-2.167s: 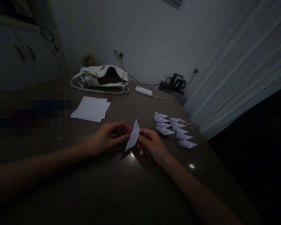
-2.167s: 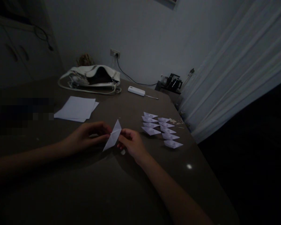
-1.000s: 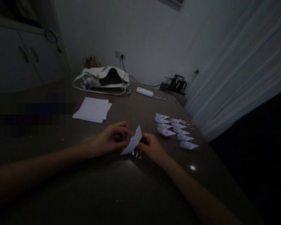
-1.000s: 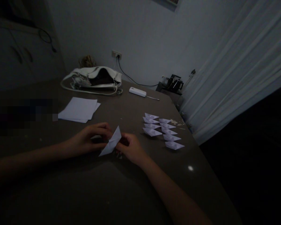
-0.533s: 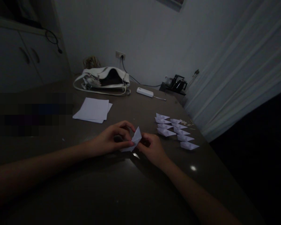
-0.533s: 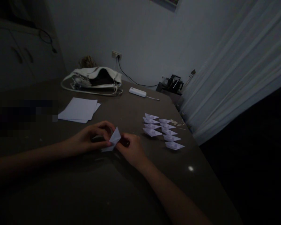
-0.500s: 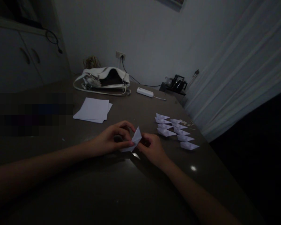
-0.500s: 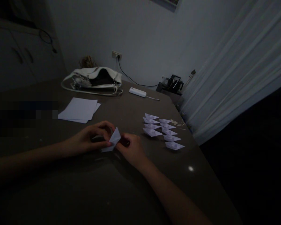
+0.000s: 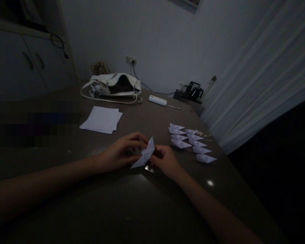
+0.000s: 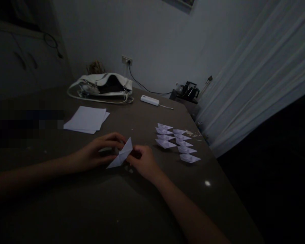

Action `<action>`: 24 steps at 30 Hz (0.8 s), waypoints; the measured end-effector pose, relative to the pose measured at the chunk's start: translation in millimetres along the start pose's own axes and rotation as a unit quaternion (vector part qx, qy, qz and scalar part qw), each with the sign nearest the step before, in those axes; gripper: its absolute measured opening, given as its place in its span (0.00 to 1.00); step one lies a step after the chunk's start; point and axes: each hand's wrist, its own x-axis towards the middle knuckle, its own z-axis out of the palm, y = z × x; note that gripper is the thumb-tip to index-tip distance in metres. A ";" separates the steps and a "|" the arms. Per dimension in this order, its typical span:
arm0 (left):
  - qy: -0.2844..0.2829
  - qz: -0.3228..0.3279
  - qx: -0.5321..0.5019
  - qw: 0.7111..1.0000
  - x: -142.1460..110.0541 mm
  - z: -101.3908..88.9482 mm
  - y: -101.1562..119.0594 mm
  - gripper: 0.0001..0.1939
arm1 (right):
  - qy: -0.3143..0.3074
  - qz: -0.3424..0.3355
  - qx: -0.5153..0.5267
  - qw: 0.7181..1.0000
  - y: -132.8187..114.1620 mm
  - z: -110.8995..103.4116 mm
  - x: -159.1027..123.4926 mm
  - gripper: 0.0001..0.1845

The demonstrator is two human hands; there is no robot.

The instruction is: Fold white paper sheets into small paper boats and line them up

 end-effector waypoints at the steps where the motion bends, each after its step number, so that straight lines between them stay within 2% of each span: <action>1: 0.001 0.004 -0.001 1.000 0.1 -0.2 -0.4 0.10 | -0.005 -0.001 0.005 1.000 0.0 0.2 0.0 0.13; 8: -0.005 0.008 -0.039 0.999 -0.1 -2.1 -3.7 0.08 | -0.023 0.007 0.036 0.999 -0.9 0.8 -0.7 0.13; 15: -0.023 0.010 -0.008 1.000 -2.0 -0.6 -3.1 0.05 | -0.069 -0.013 -0.017 0.997 -3.9 -0.4 -3.5 0.08; 24: -0.009 0.010 -0.009 1.000 -2.1 -0.5 -5.0 0.03 | -0.061 -0.015 -0.035 0.997 -1.9 -0.2 -4.0 0.07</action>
